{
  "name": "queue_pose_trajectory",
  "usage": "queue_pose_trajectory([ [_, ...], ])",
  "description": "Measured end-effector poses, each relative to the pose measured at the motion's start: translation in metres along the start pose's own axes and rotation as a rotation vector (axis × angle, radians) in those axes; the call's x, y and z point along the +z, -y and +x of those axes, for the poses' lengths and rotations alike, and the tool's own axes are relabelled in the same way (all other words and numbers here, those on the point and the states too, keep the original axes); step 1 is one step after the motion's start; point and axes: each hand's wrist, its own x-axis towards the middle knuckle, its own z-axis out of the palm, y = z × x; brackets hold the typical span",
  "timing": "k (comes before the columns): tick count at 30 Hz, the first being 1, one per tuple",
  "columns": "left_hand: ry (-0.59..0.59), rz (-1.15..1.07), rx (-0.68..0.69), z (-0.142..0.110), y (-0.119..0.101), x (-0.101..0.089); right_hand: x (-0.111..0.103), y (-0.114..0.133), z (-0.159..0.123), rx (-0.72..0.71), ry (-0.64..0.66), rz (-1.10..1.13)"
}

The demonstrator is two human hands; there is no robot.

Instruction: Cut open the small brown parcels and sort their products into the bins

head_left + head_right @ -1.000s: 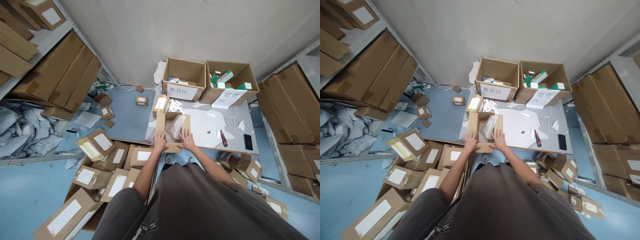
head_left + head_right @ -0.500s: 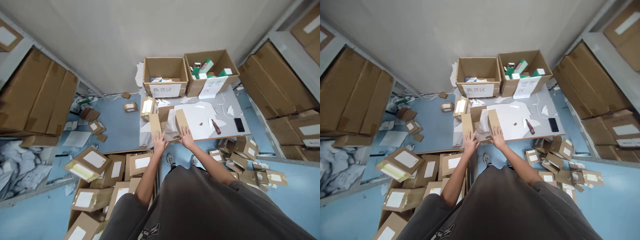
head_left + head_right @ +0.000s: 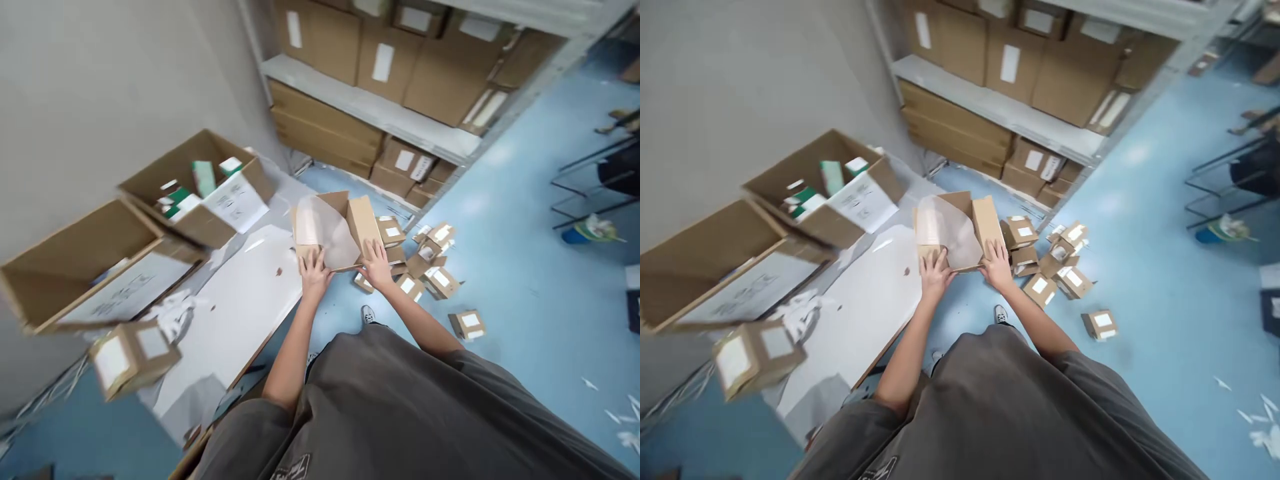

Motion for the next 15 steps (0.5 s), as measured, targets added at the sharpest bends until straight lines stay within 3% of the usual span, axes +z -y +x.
queue_pose_trajectory([
  [5,0.110,-0.050,0.272,0.131,-0.127,0.081,-0.035,-0.163,-0.047,0.269,-0.059,-0.100],
  [9,0.201,-0.073,0.392,0.211,-0.210,0.133,-0.048,-0.259,-0.068,0.422,-0.034,-0.154],
  [12,0.269,-0.052,0.375,0.249,-0.247,0.157,-0.046,-0.309,-0.075,0.514,0.036,-0.138],
  [15,0.312,-0.022,0.292,0.262,-0.255,0.163,-0.039,-0.338,-0.079,0.565,0.103,-0.093],
])
